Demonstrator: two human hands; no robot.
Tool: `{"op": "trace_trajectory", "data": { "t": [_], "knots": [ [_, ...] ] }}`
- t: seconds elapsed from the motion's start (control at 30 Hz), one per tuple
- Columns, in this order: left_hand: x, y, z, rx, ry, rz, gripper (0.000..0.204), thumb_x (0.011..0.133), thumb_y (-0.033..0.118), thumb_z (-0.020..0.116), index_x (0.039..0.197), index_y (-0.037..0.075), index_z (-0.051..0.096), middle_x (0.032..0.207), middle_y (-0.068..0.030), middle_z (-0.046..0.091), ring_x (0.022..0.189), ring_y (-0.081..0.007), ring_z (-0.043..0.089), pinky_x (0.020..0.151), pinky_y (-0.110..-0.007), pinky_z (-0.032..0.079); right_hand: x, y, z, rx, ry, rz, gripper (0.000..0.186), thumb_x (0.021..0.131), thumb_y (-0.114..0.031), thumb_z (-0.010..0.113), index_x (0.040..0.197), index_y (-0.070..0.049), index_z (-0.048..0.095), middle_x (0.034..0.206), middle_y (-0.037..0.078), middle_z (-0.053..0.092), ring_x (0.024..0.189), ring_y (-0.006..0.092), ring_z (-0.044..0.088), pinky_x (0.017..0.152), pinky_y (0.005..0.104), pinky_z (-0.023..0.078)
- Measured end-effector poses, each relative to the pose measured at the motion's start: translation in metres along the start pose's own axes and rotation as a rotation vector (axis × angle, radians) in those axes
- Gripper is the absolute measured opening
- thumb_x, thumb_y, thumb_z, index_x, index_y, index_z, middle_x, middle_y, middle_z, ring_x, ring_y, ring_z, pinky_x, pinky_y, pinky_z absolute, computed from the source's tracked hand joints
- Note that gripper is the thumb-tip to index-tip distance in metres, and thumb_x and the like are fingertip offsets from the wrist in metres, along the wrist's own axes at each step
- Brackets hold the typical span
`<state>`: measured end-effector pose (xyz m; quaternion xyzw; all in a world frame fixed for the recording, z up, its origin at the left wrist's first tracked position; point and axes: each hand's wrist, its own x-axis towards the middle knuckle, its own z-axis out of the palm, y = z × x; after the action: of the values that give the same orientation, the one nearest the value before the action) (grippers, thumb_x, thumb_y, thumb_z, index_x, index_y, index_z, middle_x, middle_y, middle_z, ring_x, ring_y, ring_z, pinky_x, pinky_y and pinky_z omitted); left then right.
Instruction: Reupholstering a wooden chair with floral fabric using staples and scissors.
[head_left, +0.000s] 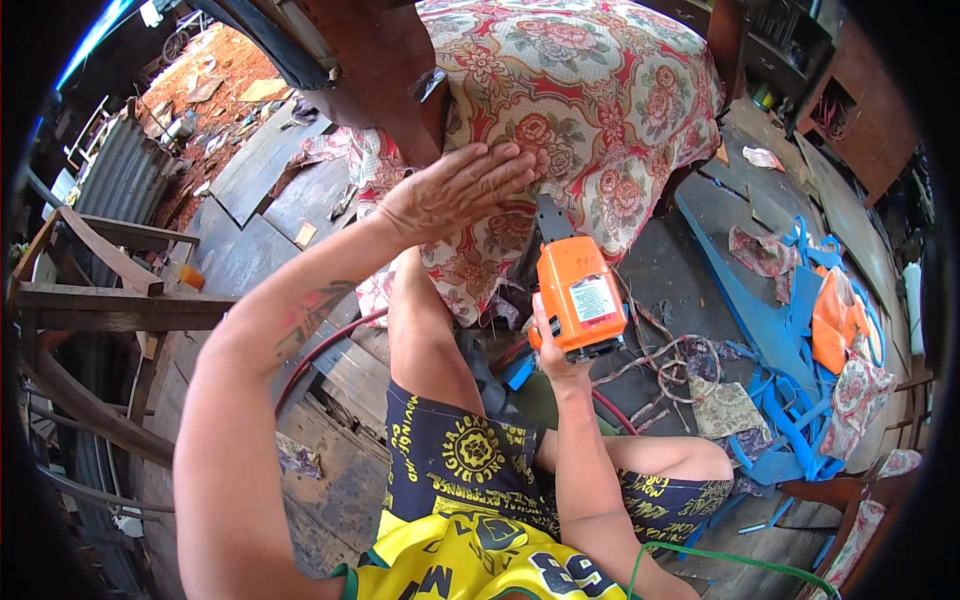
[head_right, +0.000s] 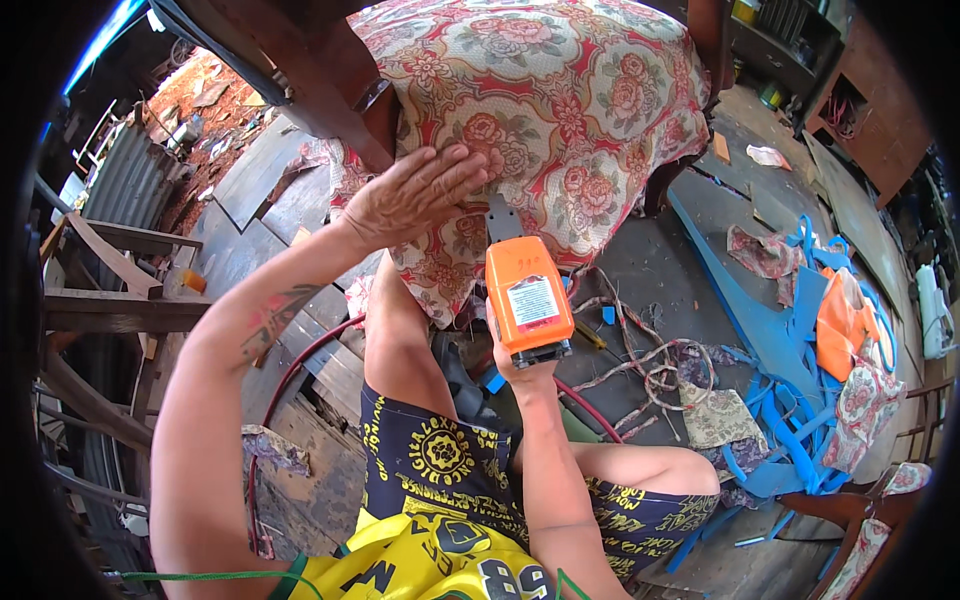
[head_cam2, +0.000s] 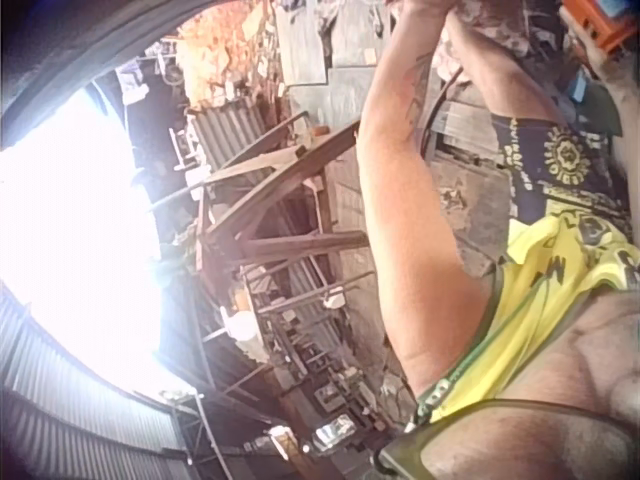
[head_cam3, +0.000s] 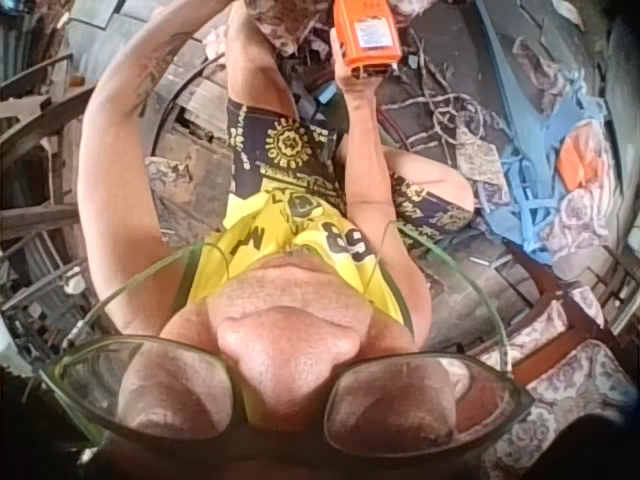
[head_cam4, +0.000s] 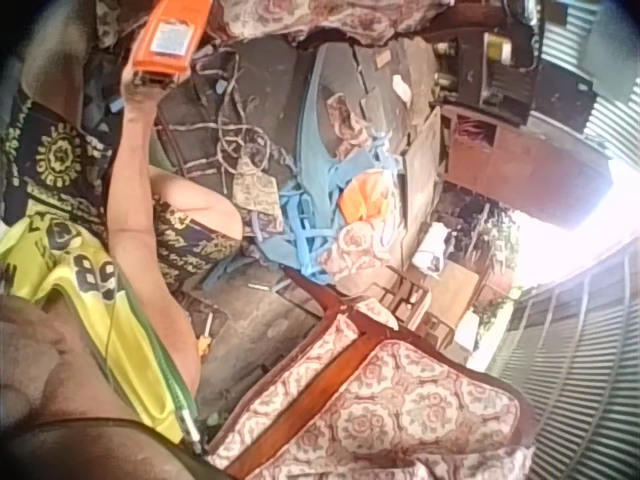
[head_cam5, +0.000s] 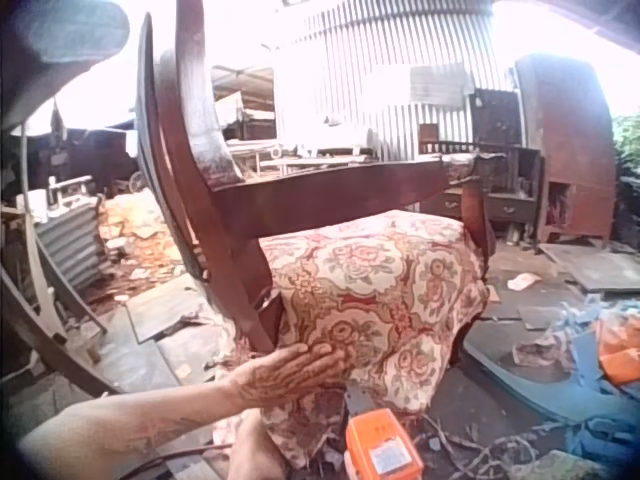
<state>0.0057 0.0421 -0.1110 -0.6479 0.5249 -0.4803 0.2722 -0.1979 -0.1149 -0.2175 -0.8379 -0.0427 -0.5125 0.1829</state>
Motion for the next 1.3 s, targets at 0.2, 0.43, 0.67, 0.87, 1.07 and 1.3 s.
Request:
{"op": "trace_trajectory", "data": {
  "t": [0.2,0.43,0.67,0.87,1.07,1.3],
  "knots": [
    [-0.03,0.042,0.032,-0.161,0.155,-0.212,0.069,0.101,0.049,0.057,0.16,0.017,0.042,0.168,-0.0004,0.036,0.157,-0.0198,0.028,0.129,-0.042,0.019,-0.002,-0.008,0.014,0.128,-0.059,0.174,0.011,0.091,-0.006,0.078,0.101,-0.003,0.078,0.085,0.006,0.073,0.07,0.0199,0.071,0.066,0.0355,0.055],
    [-0.051,0.082,0.053,-0.191,0.178,-0.324,0.062,0.097,0.039,0.062,0.155,0.017,0.052,0.165,-0.0026,0.039,0.155,-0.0231,0.031,0.128,-0.045,0.023,-0.001,-0.01,0.023,0.11,-0.102,0.262,0.008,0.09,-0.005,0.078,0.097,-0.002,0.076,0.083,0.006,0.073,0.068,0.0193,0.07,0.063,0.0352,0.054],
    [-0.07,0.109,0.066,-0.273,0.113,-0.375,0.058,0.1,0.035,0.056,0.155,0.018,0.05,0.168,-0.0007,0.033,0.156,-0.0212,0.027,0.127,-0.044,0.022,-0.002,-0.02,0.028,0.099,-0.089,0.093,0.014,0.087,-0.006,0.081,0.1,-0.001,0.076,0.097,0.012,0.076,0.085,0.0329,0.073,0.08,0.0428,0.057],
    [-0.071,0.108,0.062,-0.282,0.085,-0.343,0.056,0.101,0.033,0.054,0.154,0.015,0.051,0.167,-0.0014,0.035,0.154,-0.0212,0.031,0.126,-0.043,0.023,0.001,-0.034,0.037,0.122,-0.052,0.109,0.02,0.085,-0.007,0.082,0.103,-0.002,0.076,0.102,0.012,0.076,0.093,0.0339,0.073,0.089,0.0454,0.055],
    [-0.075,0.107,0.065,-0.337,0.146,-0.349,0.052,0.101,0.029,0.055,0.149,0.012,0.056,0.163,-0.0035,0.042,0.152,-0.0218,0.036,0.124,-0.044,0.027,-0.001,-0.041,0.048,0.209,-0.061,0.172,0.016,0.088,-0.008,0.078,0.103,-0.001,0.077,0.1,0.011,0.077,0.092,0.0336,0.074,0.087,0.0442,0.056],
    [-0.075,0.105,0.068,-0.411,0.156,-0.294,0.047,0.095,0.024,0.056,0.138,0.007,0.065,0.159,-0.0072,0.046,0.151,-0.0241,0.039,0.123,-0.046,0.029,-0.003,-0.036,0.068,0.253,0.0,0.136,0.026,0.081,-0.016,0.08,0.102,-0.003,0.072,0.094,0.012,0.075,0.082,0.0285,0.076,0.072,0.0366,0.06]
  ]
}}
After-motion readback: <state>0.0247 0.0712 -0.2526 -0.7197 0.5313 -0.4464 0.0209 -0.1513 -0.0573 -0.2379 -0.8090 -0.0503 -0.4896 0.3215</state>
